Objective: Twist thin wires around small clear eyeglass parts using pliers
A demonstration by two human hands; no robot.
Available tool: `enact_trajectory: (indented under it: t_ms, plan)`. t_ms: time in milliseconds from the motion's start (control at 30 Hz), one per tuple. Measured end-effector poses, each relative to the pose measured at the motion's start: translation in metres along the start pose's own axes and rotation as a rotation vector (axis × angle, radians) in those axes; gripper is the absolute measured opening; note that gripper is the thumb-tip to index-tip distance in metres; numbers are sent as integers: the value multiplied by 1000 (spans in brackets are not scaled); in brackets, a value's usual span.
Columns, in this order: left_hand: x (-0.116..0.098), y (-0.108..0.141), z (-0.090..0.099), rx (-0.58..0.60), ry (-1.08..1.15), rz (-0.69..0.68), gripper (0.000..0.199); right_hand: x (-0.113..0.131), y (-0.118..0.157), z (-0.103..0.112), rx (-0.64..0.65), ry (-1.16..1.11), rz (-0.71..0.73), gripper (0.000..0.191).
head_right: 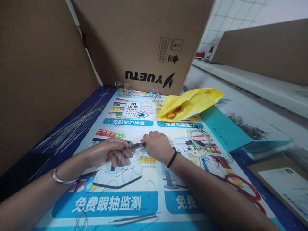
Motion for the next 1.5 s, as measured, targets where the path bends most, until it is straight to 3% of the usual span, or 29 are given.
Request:
enact_trajectory:
  t_ms: [600, 1067, 1267, 1500]
  plan:
    - [3, 0, 2, -14, 36, 17, 21, 1, -1, -6, 69, -30, -5, 26]
    - [3, 2, 1, -8, -5, 27, 19, 4, -1, -3, 6, -8, 24, 30]
    - [3, 3, -8, 26, -133, 58, 20, 2, -1, -2, 30, -24, -15, 26]
    - [3, -1, -4, -62, -142, 66, 20, -3, 0, -7, 75, -64, -56, 13]
Point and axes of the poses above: each hand's wrist, its own y-axis away from the middle knuckle, its own z-axis out of the back of the hand, x = y × z, the point moved 10 cm from there along -y, towards the middle knuckle, and after that the axes turned 12 degrees about z, right-handed, at the moved point
